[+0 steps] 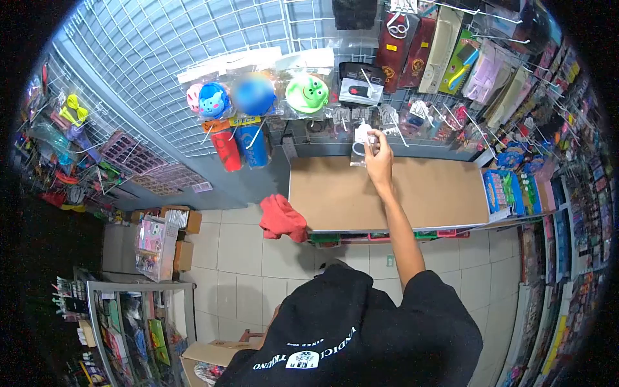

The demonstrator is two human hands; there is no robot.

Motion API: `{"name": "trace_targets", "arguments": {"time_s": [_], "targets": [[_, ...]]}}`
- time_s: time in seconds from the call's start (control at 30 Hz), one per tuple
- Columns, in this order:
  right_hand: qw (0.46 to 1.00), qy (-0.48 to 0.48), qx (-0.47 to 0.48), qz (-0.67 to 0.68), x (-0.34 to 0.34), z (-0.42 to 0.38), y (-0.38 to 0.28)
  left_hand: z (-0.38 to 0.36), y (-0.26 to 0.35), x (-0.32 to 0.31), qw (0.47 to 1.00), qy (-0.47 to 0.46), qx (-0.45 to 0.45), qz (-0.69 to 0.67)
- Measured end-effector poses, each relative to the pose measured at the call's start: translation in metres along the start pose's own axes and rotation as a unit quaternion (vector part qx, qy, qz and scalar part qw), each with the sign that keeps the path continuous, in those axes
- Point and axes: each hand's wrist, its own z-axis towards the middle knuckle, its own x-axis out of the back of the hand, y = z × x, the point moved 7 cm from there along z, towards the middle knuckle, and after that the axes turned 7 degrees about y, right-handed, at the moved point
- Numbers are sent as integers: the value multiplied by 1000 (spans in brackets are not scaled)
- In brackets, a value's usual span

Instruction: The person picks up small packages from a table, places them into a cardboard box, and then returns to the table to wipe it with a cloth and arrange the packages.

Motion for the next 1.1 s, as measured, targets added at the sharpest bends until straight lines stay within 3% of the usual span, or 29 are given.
{"name": "trace_targets", "arguments": {"time_s": [0.07,0.23,0.3,0.33,0.4,0.6,0.77,0.83,0.93,1.03,1.1], "targets": [[996,17,80,-19,-16,20,11,-6,-1,-1,1000,10,-1,-11],[991,-5,1,-132,-40,47,43,-15,-8,-7,998,30,-8,-53],[989,19,37,-141,-45,46,43,-19,-15,-9,995,45,-28,-81],[987,32,54,-146,-46,45,41,-26,-8,-10,995,34,-90,-10],[984,10,27,-178,-48,42,47,-30,-27,-15,995,18,51,-81],[978,46,61,-195,-34,19,25,-57,-40,-26,989,74,94,-85],[991,86,35,-91,-27,-32,29,-80,-62,-47,979,102,137,-109],[999,-15,-6,-45,-41,-66,37,-102,-40,-45,985,98,129,-57],[973,-212,-89,27,-73,-126,24,-117,-44,-57,983,80,131,-99],[930,-350,108,36,-108,-158,-31,-143,-41,-63,970,117,174,-122],[919,-376,91,70,-132,-170,-63,-161,-44,-65,967,125,163,-153]]}}
